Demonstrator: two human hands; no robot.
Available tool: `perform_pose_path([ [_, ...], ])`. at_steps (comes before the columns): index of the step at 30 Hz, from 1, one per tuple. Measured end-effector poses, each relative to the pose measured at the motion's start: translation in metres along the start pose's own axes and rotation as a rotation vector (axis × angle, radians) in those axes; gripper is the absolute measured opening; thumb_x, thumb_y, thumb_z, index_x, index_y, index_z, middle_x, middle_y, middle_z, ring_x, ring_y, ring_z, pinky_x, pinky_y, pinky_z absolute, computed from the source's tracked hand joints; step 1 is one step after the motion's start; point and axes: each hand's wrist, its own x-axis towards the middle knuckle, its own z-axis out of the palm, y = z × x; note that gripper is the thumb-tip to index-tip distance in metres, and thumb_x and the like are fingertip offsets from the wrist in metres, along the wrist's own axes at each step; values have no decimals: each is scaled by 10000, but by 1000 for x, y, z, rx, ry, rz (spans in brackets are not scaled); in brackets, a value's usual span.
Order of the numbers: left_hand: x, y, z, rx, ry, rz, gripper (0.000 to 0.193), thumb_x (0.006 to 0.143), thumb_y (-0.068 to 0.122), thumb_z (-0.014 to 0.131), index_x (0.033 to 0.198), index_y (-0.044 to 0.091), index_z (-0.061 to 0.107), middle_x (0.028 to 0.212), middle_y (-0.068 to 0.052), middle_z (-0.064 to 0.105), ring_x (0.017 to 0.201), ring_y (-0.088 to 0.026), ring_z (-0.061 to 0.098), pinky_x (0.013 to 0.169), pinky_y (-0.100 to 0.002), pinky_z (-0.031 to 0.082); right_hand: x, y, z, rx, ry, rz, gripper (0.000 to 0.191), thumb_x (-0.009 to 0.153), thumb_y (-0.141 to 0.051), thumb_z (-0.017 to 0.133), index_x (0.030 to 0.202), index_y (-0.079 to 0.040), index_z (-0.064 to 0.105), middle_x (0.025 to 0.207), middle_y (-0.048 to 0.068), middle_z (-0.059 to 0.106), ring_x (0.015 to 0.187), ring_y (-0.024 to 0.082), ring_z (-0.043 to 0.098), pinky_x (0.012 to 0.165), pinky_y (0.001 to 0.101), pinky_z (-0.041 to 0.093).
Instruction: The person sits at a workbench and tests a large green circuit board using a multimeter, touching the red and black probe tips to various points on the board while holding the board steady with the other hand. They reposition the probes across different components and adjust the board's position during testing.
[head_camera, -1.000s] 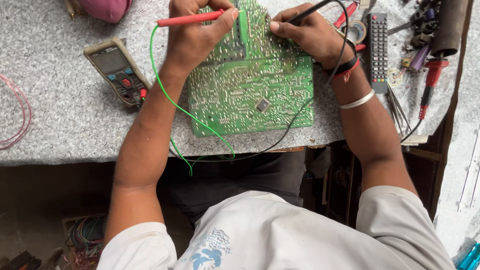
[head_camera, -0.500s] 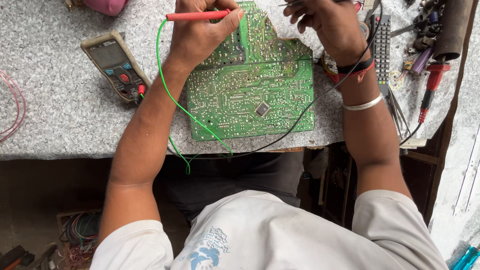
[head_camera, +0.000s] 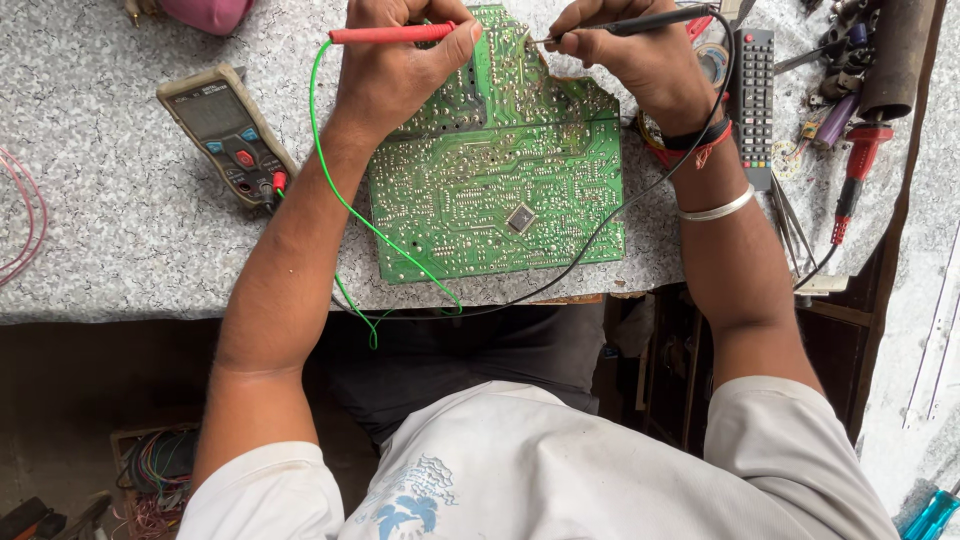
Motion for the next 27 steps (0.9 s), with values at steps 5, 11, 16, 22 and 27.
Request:
perform_pose_path([
  [5,1,2,0,10,1,51,138,1026,95,830,960,-3,758,849,-46,760,730,-98,695,652,-247,542,2,3,-3,-11,-45,-32,187,1105,-186,775,1203,-29,745,1077,51,755,930,89,696,804,225,553],
  [11,0,3,0,-11,-3,-35,129,1012,93,819,946,-3,762,816,-46,751,686,-88,682,620,-240,535,3,-1,2,-56,-11,-56,217,1110,-225,765,1197,-28,735,1095,58,747,925,97,680,784,240,542],
  [16,1,2,1,-18,-5,23,120,1025,81,829,971,-2,760,869,-51,761,756,-99,696,679,-248,550,0,-15,8,-36,86,-5,343,1179,-361,593,1256,-42,695,1220,59,746,1041,141,700,865,287,569],
  [22,2,4,-1,4,-8,57,87,1007,57,808,980,-3,751,857,-52,743,745,-99,668,664,-257,512,8,-21,15,33,-48,-121,188,1154,-153,565,1290,-38,625,1356,90,698,1220,148,679,934,288,569],
  [27,2,6,-1,-10,-13,3,108,1014,71,820,975,-4,752,829,-45,734,718,-95,654,644,-256,496,10,-15,15,33,-165,-53,284,1049,31,636,1297,-57,530,1431,92,676,1063,60,629,839,216,516],
])
